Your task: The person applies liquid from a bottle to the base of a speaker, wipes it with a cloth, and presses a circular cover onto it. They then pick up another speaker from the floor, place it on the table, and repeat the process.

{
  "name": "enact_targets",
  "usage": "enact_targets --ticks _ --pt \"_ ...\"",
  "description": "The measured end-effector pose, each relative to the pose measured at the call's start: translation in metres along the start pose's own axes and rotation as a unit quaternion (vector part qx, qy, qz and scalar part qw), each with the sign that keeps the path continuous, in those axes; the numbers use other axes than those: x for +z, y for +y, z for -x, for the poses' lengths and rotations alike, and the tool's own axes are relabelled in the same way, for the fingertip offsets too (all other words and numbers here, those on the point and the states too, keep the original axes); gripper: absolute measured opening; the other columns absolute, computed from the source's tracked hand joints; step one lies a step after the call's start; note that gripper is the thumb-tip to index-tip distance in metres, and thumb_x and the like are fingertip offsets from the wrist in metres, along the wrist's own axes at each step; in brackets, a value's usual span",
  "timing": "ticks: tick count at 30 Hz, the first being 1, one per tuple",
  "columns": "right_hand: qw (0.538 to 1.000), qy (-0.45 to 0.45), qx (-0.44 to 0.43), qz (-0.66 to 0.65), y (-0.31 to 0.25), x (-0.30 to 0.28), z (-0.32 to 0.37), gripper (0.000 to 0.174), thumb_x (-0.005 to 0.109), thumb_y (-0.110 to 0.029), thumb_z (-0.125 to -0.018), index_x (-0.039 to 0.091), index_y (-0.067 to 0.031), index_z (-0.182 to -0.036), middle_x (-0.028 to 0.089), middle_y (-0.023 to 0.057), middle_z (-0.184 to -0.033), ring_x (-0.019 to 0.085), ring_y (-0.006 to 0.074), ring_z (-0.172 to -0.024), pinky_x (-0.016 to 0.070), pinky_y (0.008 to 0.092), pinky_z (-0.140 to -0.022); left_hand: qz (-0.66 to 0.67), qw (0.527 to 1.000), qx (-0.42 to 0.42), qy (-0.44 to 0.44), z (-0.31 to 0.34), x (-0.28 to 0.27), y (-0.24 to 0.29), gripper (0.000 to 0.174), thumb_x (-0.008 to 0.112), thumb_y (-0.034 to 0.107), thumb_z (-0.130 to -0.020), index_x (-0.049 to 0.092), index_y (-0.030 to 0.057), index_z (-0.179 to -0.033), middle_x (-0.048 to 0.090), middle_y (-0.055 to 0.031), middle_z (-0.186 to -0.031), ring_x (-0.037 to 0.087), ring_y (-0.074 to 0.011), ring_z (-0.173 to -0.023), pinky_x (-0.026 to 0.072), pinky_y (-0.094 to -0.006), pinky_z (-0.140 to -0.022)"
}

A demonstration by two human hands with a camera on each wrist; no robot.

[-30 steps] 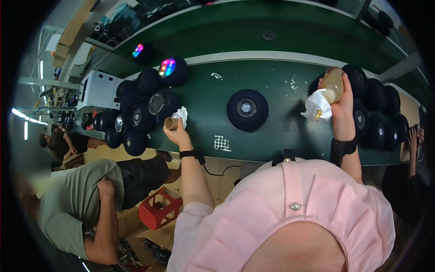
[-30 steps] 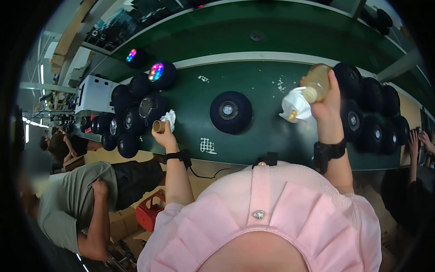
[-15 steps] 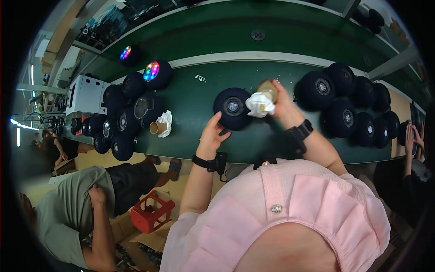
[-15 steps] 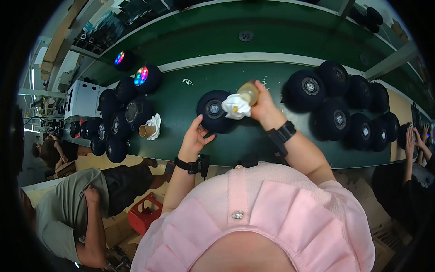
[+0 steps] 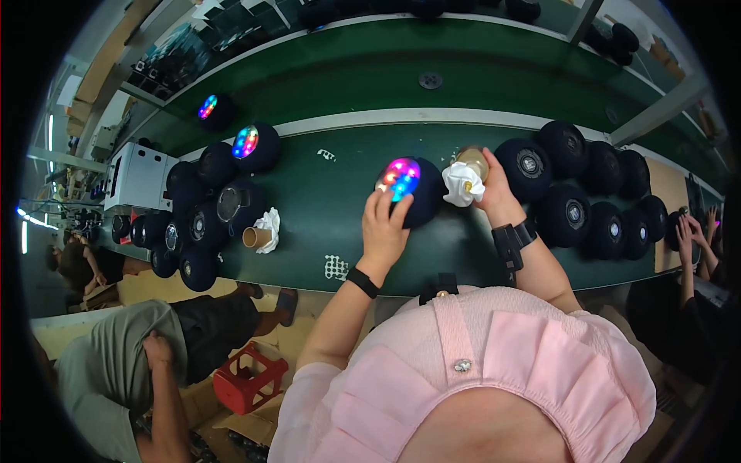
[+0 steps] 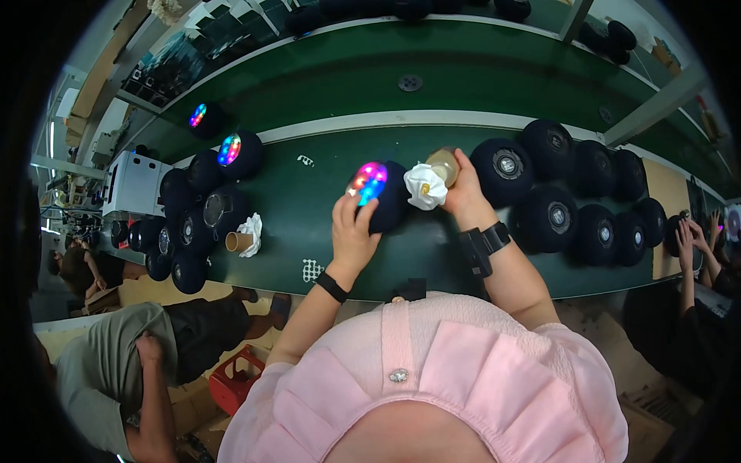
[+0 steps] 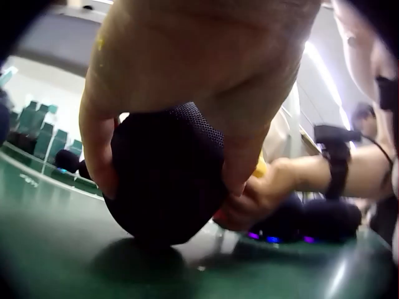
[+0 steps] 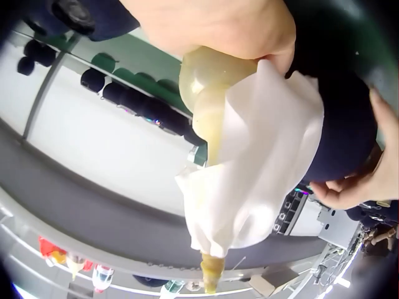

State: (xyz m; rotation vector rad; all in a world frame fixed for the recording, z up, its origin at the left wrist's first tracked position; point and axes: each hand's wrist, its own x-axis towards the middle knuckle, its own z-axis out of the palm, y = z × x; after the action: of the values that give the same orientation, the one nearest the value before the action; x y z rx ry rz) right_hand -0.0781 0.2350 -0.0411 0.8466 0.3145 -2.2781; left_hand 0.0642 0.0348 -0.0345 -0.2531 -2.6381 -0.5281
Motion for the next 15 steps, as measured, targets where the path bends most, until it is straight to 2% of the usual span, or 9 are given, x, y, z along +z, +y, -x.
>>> enact_targets --ticks 2,4,6,8,10,11,12,13,15 --pt "0.995 0.014 -0.094 -0.012 -0.005 0.009 0.014 0.037 0.049 -0.038 -0.089 0.051 -0.0057 -0.107 0.058 0.0122 -0.1 0.057 0.0296 -0.092 0.0476 0.0437 -0.083 -0.034 0.999 0.041 0.008 0.01 0.011 0.0 0.071 0.075 0.004 -0.05 0.049 0.0149 -0.115 0.042 -0.01 -0.119 0.038 -0.0323 -0.116 0.0372 -0.0453 -0.093" --pt "0.992 0.023 -0.122 0.006 -0.01 0.013 0.024 0.037 0.049 -0.038 -0.089 0.05 -0.0059 -0.107 0.057 0.012 -0.102 0.056 0.0294 -0.094 0.0472 0.0432 -0.084 -0.052 0.993 0.103 -0.02 0.02 0.021 0.001 0.057 0.07 0.009 -0.062 0.052 0.0184 -0.115 0.043 -0.0079 -0.119 0.038 -0.0302 -0.117 0.0344 -0.0515 -0.093" --pt "0.984 -0.004 -0.178 0.028 -0.013 0.018 0.035 0.037 0.049 -0.039 -0.089 0.05 -0.0065 -0.107 0.056 0.0104 -0.1 0.055 0.0285 -0.094 0.047 0.0432 -0.083 -0.041 0.994 0.095 -0.019 0.018 0.017 0.006 0.055 0.072 0.015 -0.063 0.053 0.0178 -0.114 0.043 -0.0091 -0.12 0.037 -0.0306 -0.118 0.0331 -0.0512 -0.094" --pt "0.98 -0.007 -0.199 0.027 -0.016 0.022 0.041 0.038 0.05 -0.039 -0.089 0.049 -0.0074 -0.109 0.055 0.0089 -0.101 0.054 0.0269 -0.095 0.0466 0.0434 -0.083 0.088 0.995 0.017 -0.036 0.011 0.008 0.013 0.064 0.076 0.02 -0.059 0.051 0.0188 -0.118 0.042 -0.0107 -0.121 0.036 -0.0311 -0.12 0.0314 -0.0525 -0.095" --pt "0.966 -0.002 -0.251 0.064 -0.016 0.026 0.044 0.039 0.051 -0.039 -0.089 0.047 -0.0082 -0.112 0.054 0.008 -0.104 0.054 0.0254 -0.095 0.0464 0.0433 -0.084 0.081 0.996 0.003 -0.034 -0.004 -0.004 0.03 0.074 0.08 0.025 -0.055 0.047 0.0179 -0.122 0.039 -0.0158 -0.125 0.033 -0.0355 -0.122 0.0309 -0.055 -0.094" --pt "0.96 -0.014 -0.274 0.053 -0.014 0.027 0.043 0.041 0.055 -0.039 -0.086 0.047 -0.0064 -0.11 0.053 0.013 -0.098 0.053 0.031 -0.086 0.0489 0.0431 -0.075 0.008 0.998 -0.029 -0.063 -0.013 -0.002 0.037 0.078 0.081 0.024 -0.054 0.044 0.015 -0.122 0.036 -0.0181 -0.127 0.031 -0.0379 -0.123 0.0307 -0.0546 -0.094" --pt "0.961 -0.011 -0.272 0.053 -0.012 0.028 0.044 0.041 0.055 -0.039 -0.086 0.047 -0.0064 -0.11 0.053 0.013 -0.098 0.053 0.031 -0.086 0.0489 0.0431 -0.075 -0.065 0.992 -0.061 -0.093 -0.018 0.001 0.04 0.082 0.082 0.024 -0.053 0.042 0.0121 -0.123 0.034 -0.0204 -0.13 0.028 -0.0404 -0.124 0.0305 -0.0541 -0.094" --pt "0.968 -0.017 -0.249 0.036 -0.012 0.032 0.046 0.041 0.055 -0.039 -0.086 0.047 -0.0066 -0.109 0.052 0.0131 -0.099 0.053 0.0314 -0.087 0.0488 0.0431 -0.075 -0.074 0.993 -0.043 -0.085 -0.02 0.008 0.033 0.089 0.084 0.027 -0.049 0.04 0.0089 -0.124 0.031 -0.0227 -0.132 0.029 -0.0428 -0.123 0.0313 -0.0517 -0.095" --pt "0.971 -0.022 -0.235 0.027 -0.014 0.033 0.047 0.041 0.056 -0.038 -0.085 0.047 -0.0071 -0.11 0.051 0.0135 -0.1 0.052 0.0323 -0.087 0.0486 0.0433 -0.076 -0.028 0.996 -0.069 -0.054 -0.027 0.012 0.021 0.09 0.084 0.027 -0.048 0.04 0.0077 -0.124 0.031 -0.023 -0.132 0.03 -0.0428 -0.122 0.0316 -0.0499 -0.096"
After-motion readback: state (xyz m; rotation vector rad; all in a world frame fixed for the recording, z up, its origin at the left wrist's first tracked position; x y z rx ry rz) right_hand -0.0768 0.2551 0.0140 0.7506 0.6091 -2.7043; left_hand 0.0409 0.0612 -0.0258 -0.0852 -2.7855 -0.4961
